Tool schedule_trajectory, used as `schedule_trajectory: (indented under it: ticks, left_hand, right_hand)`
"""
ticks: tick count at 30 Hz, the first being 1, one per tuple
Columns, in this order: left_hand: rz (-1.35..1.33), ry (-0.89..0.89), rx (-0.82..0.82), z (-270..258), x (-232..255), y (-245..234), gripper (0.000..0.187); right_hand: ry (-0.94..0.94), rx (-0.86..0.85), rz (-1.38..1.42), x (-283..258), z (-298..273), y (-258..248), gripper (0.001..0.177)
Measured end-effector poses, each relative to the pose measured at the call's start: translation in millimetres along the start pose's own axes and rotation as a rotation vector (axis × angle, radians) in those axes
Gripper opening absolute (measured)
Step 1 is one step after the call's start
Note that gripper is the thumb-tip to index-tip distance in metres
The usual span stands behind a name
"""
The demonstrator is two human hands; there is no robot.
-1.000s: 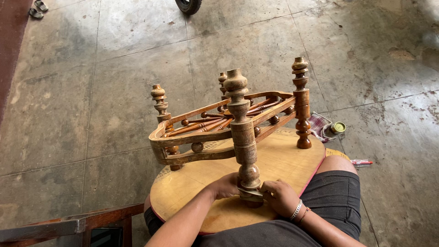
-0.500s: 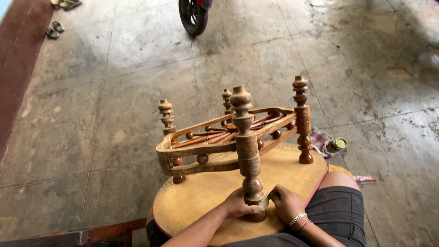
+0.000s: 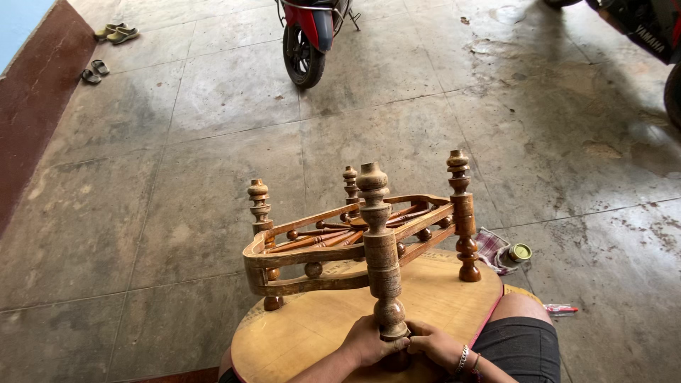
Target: The person is sanding the legs and frame of a small decorative wooden table using a piece of sandpaper.
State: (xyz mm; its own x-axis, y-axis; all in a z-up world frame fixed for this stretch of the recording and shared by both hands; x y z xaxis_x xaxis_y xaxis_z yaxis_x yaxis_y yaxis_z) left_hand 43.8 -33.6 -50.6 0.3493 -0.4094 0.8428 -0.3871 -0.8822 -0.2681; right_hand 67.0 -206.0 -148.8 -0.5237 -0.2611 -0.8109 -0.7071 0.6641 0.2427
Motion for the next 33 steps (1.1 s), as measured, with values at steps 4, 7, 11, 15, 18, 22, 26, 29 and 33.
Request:
schedule_trajectory:
  ticks: [4, 7, 11, 15, 18, 22, 26, 29, 33]
  left_hand:
    - [0.082, 0.03, -0.088, 2, 1, 1, 0.054]
    - [0.092, 0.029, -0.122, -1, 1, -15, 0.063]
    - [0.259, -0.221, -0.019, -8, -7, -50, 0.062]
    - [0.211, -0.105, 0.109, -4, -16, -49, 0.059]
    - [-0.043, 0.087, 0.041, 4, -16, -34, 0.06]
    - [0.119, -0.007, 0.15, 4, -11, -34, 0.059]
    - [0.147, -0.031, 0.21, 2, 3, -32, 0.062]
    - [0.182, -0.023, 0.229, 0, 1, -30, 0.064]
    - [0.221, -0.03, 0.249, 3, 2, -40, 0.064]
  right_hand:
    - [0.079, -0.043, 0.112, 6, 1, 0, 0.039]
    - [0.168, -0.006, -0.032, 12, 16, 0, 0.042]
    - [0.005, -0.138, -0.059, 5, 22, 2, 0.041]
    - [0.049, -0.215, 0.077, 10, 26, 7, 0.041]
    - [0.089, -0.183, 0.046, 12, 33, 4, 0.04]
    - [0.076, 0.033, -0.382, 6, 25, 7, 0.031]
    - [0.146, 0.255, -0.506, 0, -3, 9, 0.024]
    - [0.076, 0.332, -0.644, 9, -19, 7, 0.024]
    - [-0.041, 0.327, -1.009, 14, -22, -10, 0.025]
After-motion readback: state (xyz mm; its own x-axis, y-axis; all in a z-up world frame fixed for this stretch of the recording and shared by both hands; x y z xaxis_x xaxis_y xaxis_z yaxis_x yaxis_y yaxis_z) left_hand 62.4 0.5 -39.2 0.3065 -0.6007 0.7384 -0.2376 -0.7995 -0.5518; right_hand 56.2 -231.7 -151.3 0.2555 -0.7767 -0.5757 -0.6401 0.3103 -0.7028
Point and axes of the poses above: each hand's wrist, its own z-axis towards the middle knuckle, its own y-axis out of the palm, x = y × z, the point moved 5 cm from there along z, towards the middle knuckle, and after that the axes turned 9 degrees about -z, right-handed, at the moved point
